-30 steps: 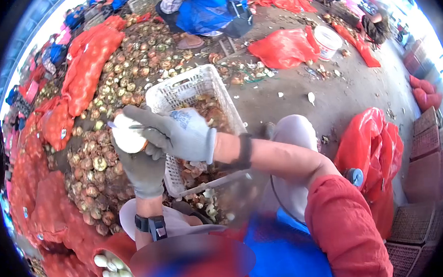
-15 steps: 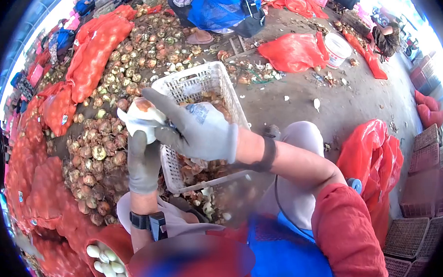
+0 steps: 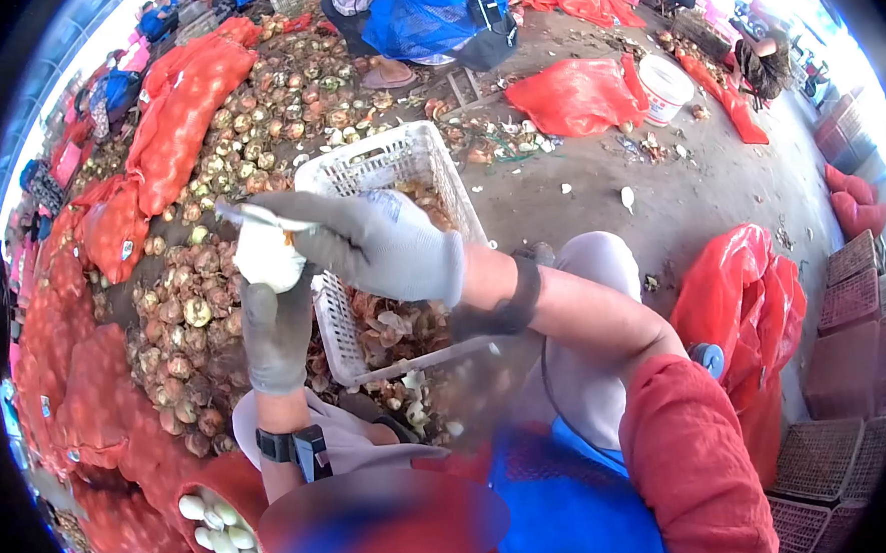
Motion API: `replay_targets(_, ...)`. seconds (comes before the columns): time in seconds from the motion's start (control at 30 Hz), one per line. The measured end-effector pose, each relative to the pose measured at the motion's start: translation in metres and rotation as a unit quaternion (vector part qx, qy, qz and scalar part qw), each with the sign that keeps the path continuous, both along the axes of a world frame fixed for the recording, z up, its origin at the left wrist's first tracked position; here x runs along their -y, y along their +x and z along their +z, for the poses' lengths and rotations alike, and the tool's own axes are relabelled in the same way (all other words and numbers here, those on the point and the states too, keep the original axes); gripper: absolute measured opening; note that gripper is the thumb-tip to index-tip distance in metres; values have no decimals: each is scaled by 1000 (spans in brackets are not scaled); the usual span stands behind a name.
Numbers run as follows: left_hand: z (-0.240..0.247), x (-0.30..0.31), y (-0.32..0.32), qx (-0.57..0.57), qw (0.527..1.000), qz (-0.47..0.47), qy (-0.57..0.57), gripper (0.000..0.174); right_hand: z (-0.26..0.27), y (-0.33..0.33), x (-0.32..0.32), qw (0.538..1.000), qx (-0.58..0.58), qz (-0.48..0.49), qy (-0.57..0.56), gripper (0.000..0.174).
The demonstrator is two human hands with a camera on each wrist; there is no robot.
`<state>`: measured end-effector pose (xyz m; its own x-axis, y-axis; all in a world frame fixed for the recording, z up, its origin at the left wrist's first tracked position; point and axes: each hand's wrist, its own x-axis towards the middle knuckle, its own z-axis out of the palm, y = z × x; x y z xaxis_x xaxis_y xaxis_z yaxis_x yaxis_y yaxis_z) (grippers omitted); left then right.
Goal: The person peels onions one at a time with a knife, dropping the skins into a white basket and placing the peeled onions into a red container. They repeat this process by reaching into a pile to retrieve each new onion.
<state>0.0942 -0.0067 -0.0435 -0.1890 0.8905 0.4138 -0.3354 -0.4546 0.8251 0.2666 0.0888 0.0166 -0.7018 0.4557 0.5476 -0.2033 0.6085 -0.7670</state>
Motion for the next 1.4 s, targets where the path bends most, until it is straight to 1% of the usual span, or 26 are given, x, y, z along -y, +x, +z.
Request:
replay_targets(0.1, 1, 4, -3, 36, 997, 2, -62, 90, 4, 5, 4, 996, 56, -5, 72, 43)
replay_targets(0.13, 1, 3, -6, 20, 998, 3, -52, 91, -11, -2, -3, 996, -17, -11, 91, 46)
replay_targets(0.17, 1, 3, -7, 4, 999, 3, -41, 92, -11, -2, -15, 996, -18, -11, 89, 46)
replay_targets(0.2, -4, 5, -7, 26, 999, 11, -17, 95, -8, 2, -32, 994, 20, -42, -102, 48)
replay_targets(0.27, 1, 1, -11, 12, 1000, -23, 10, 93, 3, 11, -48, 962, 49, -58, -261, 49)
replay_targets(0.3, 5, 0, -13, 2, 998, -47, 37, 92, -5, 8, -48, 964, 49, -58, -256, 49)
replay_targets(0.4, 10, -4, 4, 150, 987, 50, -19, 78, -47, -7, -33, 993, 51, -103, -36, 56)
replay_targets(0.47, -2, -15, -2, -125, 965, 210, -93, 76, -26, -3, -15, 990, 81, -112, 1, 60)
replay_targets(0.53, 7, -10, 7, -23, 983, 133, -126, 73, -3, 0, 5, 980, 131, -130, 70, 63)
replay_targets(0.6, 8, -10, 18, 186, 981, 43, -40, 67, -14, -8, 15, 973, 107, -136, 152, 64)
replay_targets(0.7, -5, -13, 9, 165, 983, -16, -80, 64, -21, -12, 12, 960, 134, -140, 202, 63)
replay_targets(0.77, -10, -11, 11, 197, 976, -2, -90, 64, -23, -19, 1, 956, 156, -126, 214, 63)
replay_targets(0.8, -18, -14, 6, 83, 991, 55, -91, 64, -29, -22, -7, 969, 96, -116, 197, 56)
replay_targets(0.87, -11, -13, 6, 163, 980, 52, -106, 62, -28, -18, -19, 976, 34, -116, 179, 51)
replay_targets(0.9, -7, -12, 7, 203, 971, 52, -112, 62, -27, -11, -24, 998, 33, -44, 22, 50)
replay_targets(0.93, -1, -8, 8, 197, 979, 19, -57, 62, -24, -4, -28, 990, 30, 34, -135, 49)
replay_targets(0.97, 3, -4, 8, 191, 982, -10, 1, 63, -22, -2, -31, 979, 35, 86, -180, 49)
replay_targets(1.03, 11, -1, 11, 189, 981, 23, -22, 66, -14, 0, -33, 944, 52, 179, -271, 50)
replay_targets(1.07, 13, -2, 11, 182, 981, 46, -50, 70, -15, -3, -24, 979, 46, 112, -165, 52)
replay_targets(1.1, 7, -3, 2, 151, 987, 6, -46, 75, -14, -4, -12, 997, 35, 41, -57, 55)
replay_targets(1.13, 7, -2, 4, 150, 988, 4, -46, 76, -10, -4, -2, 998, 20, -34, 54, 59)
replay_targets(1.17, 7, -3, 7, 150, 988, 0, -46, 78, 1, 4, 8, 985, 140, -61, 85, 61)
replay_targets(1.2, 3, -4, 6, 148, 988, -3, -47, 78, -4, 4, 8, 971, 171, -85, 143, 61)
replay_targets(1.27, -5, -4, 0, 53, 996, 15, -64, 81, -7, 6, 7, 953, 203, -108, 197, 61)
replay_targets(1.37, 1, -4, -2, 28, 997, 51, -51, 71, -2, 7, -5, 952, 166, -103, 237, 56)
replay_targets(1.4, 7, -4, 0, 41, 998, 33, -39, 69, -7, 6, -9, 966, 138, -86, 199, 52)
